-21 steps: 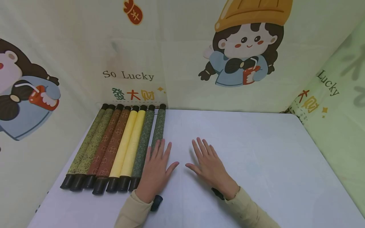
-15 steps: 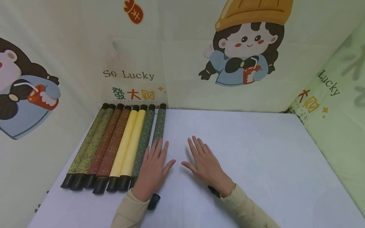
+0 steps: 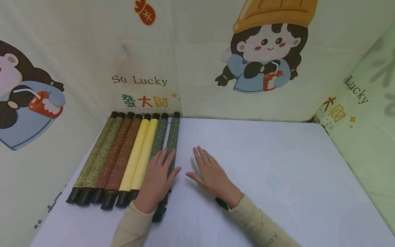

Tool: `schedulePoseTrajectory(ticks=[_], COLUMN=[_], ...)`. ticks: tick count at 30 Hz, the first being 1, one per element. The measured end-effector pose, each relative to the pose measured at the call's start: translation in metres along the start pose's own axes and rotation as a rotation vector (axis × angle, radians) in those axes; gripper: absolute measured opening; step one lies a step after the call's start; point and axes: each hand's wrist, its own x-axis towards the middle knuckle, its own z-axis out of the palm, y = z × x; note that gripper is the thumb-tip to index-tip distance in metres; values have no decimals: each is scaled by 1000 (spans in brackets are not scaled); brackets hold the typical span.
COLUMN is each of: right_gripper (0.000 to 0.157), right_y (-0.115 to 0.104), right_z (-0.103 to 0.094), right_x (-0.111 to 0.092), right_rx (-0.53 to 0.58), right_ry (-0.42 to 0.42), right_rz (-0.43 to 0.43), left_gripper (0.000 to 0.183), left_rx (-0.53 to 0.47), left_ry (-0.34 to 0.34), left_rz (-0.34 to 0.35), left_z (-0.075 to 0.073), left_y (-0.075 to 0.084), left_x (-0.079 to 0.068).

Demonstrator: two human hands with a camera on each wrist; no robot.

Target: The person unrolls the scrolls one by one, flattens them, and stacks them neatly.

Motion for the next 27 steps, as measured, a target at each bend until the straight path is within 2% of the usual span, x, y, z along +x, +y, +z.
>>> schedulePoseTrajectory(ticks=[14, 21, 27], right_gripper=[83, 80, 77], right_y=[-18, -27, -34], right_z=[7, 13, 20], right_x=[25, 36, 43], right_rx=[67, 80, 86], right_ry=[-18, -41, -40], right_rz=[-25, -24, -39], left_gripper=[65, 65, 61], left_rx=[-111, -115, -85], left_ry=[-62, -97, -75], left_rz=[-110, -167, -173], left_z=[-15, -14, -10], left_y=[-21, -30, -38], left_x=[10, 16, 19])
